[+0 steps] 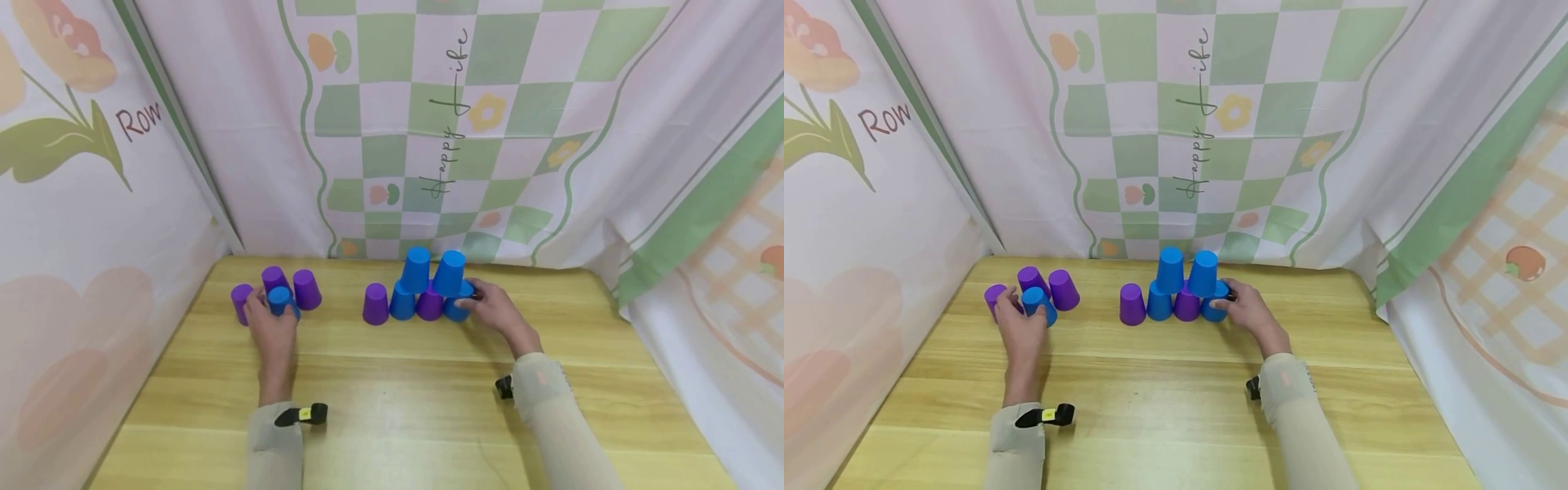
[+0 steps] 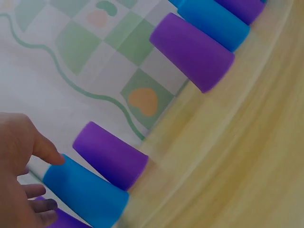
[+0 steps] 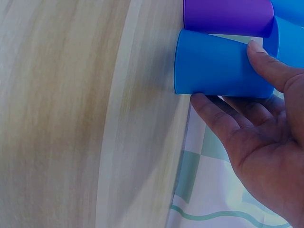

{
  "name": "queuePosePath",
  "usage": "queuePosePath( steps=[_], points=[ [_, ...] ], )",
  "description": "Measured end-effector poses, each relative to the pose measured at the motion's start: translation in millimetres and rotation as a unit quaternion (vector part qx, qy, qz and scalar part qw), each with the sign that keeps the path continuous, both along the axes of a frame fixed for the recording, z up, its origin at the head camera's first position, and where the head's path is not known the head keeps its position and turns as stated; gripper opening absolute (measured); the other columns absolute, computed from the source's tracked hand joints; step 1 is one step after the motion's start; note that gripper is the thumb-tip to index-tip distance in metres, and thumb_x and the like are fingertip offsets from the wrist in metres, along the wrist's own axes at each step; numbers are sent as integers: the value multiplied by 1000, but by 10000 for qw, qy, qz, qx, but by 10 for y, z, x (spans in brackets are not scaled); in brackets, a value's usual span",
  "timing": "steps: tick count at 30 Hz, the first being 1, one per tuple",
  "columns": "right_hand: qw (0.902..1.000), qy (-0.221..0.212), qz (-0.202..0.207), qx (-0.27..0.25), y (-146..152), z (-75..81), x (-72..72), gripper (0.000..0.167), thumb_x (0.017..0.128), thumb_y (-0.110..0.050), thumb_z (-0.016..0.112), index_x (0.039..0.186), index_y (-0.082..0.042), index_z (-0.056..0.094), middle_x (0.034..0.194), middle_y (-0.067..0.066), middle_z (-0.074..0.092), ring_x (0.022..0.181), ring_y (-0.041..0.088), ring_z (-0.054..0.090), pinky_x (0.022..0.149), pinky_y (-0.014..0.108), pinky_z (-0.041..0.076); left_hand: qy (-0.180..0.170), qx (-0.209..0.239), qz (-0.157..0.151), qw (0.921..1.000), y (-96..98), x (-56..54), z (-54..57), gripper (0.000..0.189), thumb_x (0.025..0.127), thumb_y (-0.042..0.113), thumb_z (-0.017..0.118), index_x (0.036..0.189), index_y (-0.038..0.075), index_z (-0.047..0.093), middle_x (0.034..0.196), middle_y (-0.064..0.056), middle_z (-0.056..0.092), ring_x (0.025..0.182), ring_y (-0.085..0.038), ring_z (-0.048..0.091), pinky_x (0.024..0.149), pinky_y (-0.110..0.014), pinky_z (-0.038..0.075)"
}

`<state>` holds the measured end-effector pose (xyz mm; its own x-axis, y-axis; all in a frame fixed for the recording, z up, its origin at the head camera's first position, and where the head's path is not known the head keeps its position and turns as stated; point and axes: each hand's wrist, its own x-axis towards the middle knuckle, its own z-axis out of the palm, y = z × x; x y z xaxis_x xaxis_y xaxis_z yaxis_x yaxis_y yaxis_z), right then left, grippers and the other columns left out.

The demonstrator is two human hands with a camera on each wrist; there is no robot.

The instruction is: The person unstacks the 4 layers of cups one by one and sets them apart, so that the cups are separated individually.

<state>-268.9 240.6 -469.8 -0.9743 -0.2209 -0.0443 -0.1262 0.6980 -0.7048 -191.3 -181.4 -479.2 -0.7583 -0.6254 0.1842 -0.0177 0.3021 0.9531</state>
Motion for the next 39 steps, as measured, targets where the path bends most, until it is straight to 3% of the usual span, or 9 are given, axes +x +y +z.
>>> queuePosePath(
  steps=[5, 11, 19, 25, 32, 39],
  points=[
    [10000, 2, -27, 54, -4, 2, -3, 61, 104, -27, 67, 154, 1, 48, 145, 29, 59, 131, 48, 58, 108, 63, 50, 209, -185, 29, 9996, 14, 7, 93, 55, 94, 3, 70, 143, -5, 48, 145, -27, 50, 140, -43, 47, 123, -58, 36],
    [10000, -16, -41, 85, -3, 1, -2, 61, 104, -27, 67, 155, 1, 47, 146, 29, 58, 132, 48, 57, 110, 63, 50, 1038, -433, 44, 9936, 88, 12, 228, 42, 93, -3, 69, 134, -8, 60, 135, -28, 60, 133, -42, 56, 121, -52, 41],
    [10000, -42, -52, 60, -8, -9, -9, 63, 104, -30, 68, 155, 0, 47, 145, 29, 59, 130, 47, 59, 107, 62, 52, 1825, -111, -276, 9828, 278, 10, 389, 27, 92, -8, 68, 119, -8, 67, 123, -26, 69, 122, -38, 64, 114, -54, 48],
    [9999, -69, -56, 53, -12, -10, -11, 64, 104, -31, 68, 155, 0, 46, 146, 29, 58, 131, 47, 58, 107, 61, 52, 1829, 362, -916, 9782, 495, -19, 448, 29, 92, -5, 70, 121, -3, 67, 123, -21, 70, 120, -35, 65, 110, -53, 51],
    [9999, -72, -43, 83, -17, -4, -4, 64, 104, -31, 68, 155, 1, 46, 146, 30, 58, 132, 48, 58, 108, 62, 51, 1692, 392, -1625, 9713, 753, -64, 490, 34, 95, 4, 73, 128, 0, 65, 126, -15, 67, 126, -29, 60, 119, -43, 45],
    [10000, -17, -51, 16, -5, -5, 1, 62, 104, -29, 68, 155, 0, 47, 146, 29, 58, 132, 48, 58, 109, 62, 51, 1597, 329, -2263, 9603, 1003, -113, 493, 43, 94, 3, 74, 135, 5, 62, 132, -14, 66, 131, -33, 59, 120, -45, 44]
  ],
)
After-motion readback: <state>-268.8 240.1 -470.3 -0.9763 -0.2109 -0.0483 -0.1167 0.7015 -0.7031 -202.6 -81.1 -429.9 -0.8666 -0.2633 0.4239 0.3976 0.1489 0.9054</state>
